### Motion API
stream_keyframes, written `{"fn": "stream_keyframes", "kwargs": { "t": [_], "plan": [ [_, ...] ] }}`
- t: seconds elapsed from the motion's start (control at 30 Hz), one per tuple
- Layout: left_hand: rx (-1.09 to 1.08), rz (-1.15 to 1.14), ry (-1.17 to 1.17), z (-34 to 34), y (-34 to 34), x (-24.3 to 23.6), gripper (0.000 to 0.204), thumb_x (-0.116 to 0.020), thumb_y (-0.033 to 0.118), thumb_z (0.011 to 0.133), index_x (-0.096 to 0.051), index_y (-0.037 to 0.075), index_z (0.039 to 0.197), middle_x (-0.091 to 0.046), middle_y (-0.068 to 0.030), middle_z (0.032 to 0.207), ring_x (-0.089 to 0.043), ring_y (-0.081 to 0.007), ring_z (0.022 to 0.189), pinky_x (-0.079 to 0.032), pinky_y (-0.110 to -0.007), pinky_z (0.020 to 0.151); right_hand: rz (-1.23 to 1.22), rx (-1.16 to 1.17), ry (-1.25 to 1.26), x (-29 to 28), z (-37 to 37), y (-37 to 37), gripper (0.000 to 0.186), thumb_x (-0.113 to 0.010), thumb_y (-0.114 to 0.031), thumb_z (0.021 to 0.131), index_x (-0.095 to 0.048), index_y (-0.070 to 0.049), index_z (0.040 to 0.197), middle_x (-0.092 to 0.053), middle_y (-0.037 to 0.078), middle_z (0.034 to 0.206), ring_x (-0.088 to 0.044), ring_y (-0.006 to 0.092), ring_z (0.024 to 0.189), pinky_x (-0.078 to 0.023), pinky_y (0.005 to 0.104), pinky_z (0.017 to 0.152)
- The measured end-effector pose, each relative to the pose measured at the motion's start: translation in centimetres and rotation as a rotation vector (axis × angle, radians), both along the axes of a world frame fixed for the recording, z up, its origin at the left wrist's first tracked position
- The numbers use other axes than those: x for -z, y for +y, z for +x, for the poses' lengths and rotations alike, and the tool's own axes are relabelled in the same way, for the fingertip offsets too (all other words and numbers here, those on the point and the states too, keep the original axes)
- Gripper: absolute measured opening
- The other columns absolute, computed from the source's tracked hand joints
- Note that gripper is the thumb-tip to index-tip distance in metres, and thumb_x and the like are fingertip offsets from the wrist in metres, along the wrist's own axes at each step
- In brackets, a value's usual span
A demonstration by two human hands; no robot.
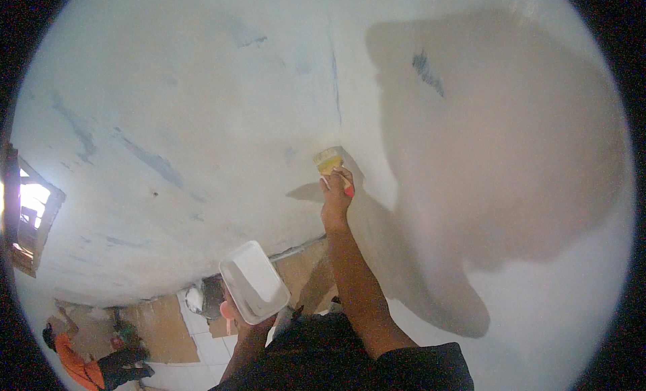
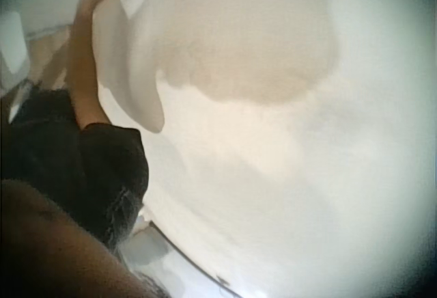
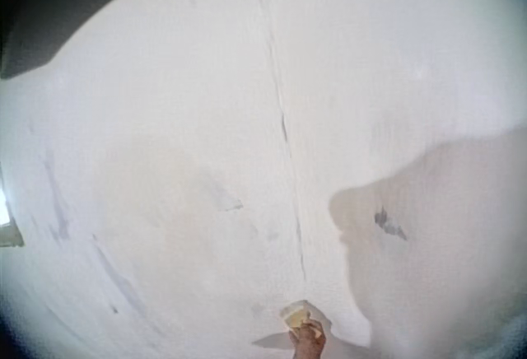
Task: The person paints an interior wall using a brush. They dip the brush into a small white container of paint and apply it to the wall in vertical and horizontal strokes near a window frame.
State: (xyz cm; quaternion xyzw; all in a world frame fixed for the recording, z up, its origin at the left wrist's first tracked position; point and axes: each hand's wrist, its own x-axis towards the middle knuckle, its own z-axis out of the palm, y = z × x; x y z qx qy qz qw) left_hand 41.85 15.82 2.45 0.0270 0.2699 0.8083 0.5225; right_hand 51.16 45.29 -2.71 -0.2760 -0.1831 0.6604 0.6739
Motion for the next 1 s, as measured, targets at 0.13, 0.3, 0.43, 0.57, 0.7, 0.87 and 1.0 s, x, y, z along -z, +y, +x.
{"fn": "stream_keyframes", "kwargs": {
  "t": [0.13, 0.3, 0.43, 0.57, 0.7, 0.87, 1.0],
  "plan": [
    [0.067, 0.057, 0.014, -0.1, -0.5, 0.4, 0.065, -0.035, 0.059, 0.095, -0.044, 0.015, 0.142, -0.057, -0.0067, 0.133, -0.058, -0.0276, 0.120, -0.049, -0.048, 0.098, -0.022, -0.011, -0.136, -11.1, -2.6, 0.8, 0.023, -0.061, -0.022, 0.095, -0.054, -0.014, 0.116, -0.058, 0.004, 0.117, -0.057, 0.0209, 0.112, -0.047, 0.0418, 0.096],
    [0.034, 0.011, -0.022, -0.9, -0.5, 0.1, 0.068, -0.038, 0.060, 0.094, -0.042, 0.015, 0.144, -0.056, -0.0072, 0.134, -0.058, -0.0280, 0.119, -0.050, -0.049, 0.098, 0.526, 0.047, 0.008, -29.9, -3.6, -0.7, 0.023, -0.061, -0.018, 0.094, -0.052, -0.011, 0.115, -0.057, 0.006, 0.116, -0.057, 0.0231, 0.111, -0.050, 0.0438, 0.093],
    [0.037, 0.028, -0.013, -0.7, -0.5, 1.0, 0.072, -0.043, 0.062, 0.090, -0.041, 0.014, 0.144, -0.056, -0.0081, 0.133, -0.059, -0.0284, 0.118, -0.051, -0.049, 0.096, 0.601, -0.039, 0.177, -30.3, -4.2, 2.8, 0.026, -0.060, -0.015, 0.094, -0.050, -0.013, 0.118, -0.055, 0.007, 0.120, -0.055, 0.0260, 0.114, -0.045, 0.0486, 0.099],
    [0.014, 0.043, -0.010, -0.8, -0.5, 1.0, 0.076, -0.048, 0.063, 0.087, -0.040, 0.013, 0.144, -0.056, -0.0090, 0.133, -0.059, -0.0289, 0.117, -0.051, -0.049, 0.095, 0.270, -0.084, 0.364, -16.0, -3.6, 3.5, 0.029, -0.054, -0.015, 0.098, -0.044, -0.012, 0.125, -0.053, 0.012, 0.126, -0.053, 0.0291, 0.122, -0.048, 0.0513, 0.102],
    [-0.002, 0.070, 0.002, -0.6, -0.1, 0.9, 0.082, -0.053, 0.065, 0.083, -0.039, 0.012, 0.144, -0.056, -0.0099, 0.133, -0.060, -0.0294, 0.116, -0.052, -0.049, 0.094, -0.170, 0.050, 0.174, -0.6, -0.4, 0.7, 0.022, -0.059, -0.014, 0.094, -0.049, -0.012, 0.113, -0.058, 0.009, 0.116, -0.060, 0.0245, 0.109, -0.052, 0.0436, 0.096],
    [0.071, 0.149, 0.085, -1.9, -0.9, 2.9, 0.086, -0.056, 0.067, 0.081, -0.038, 0.012, 0.144, -0.055, -0.0104, 0.133, -0.060, -0.0301, 0.116, -0.052, -0.050, 0.094, -0.131, 0.033, -0.051, -7.9, -2.4, 1.4, 0.018, -0.061, -0.015, 0.093, -0.054, -0.011, 0.108, -0.057, 0.004, 0.111, -0.057, 0.0196, 0.103, -0.054, 0.0392, 0.092],
    [0.103, 0.189, 0.103, -1.9, -1.1, 2.8, 0.071, -0.038, 0.063, 0.092, -0.039, 0.019, 0.147, -0.053, -0.0061, 0.138, -0.056, -0.0309, 0.123, -0.047, -0.053, 0.100, 0.325, 0.077, -0.035, -25.4, -3.5, 1.9, 0.013, -0.060, -0.017, 0.095, -0.056, -0.010, 0.106, -0.058, 0.003, 0.107, -0.057, 0.0163, 0.100, -0.054, 0.0402, 0.087]
  ]
}}
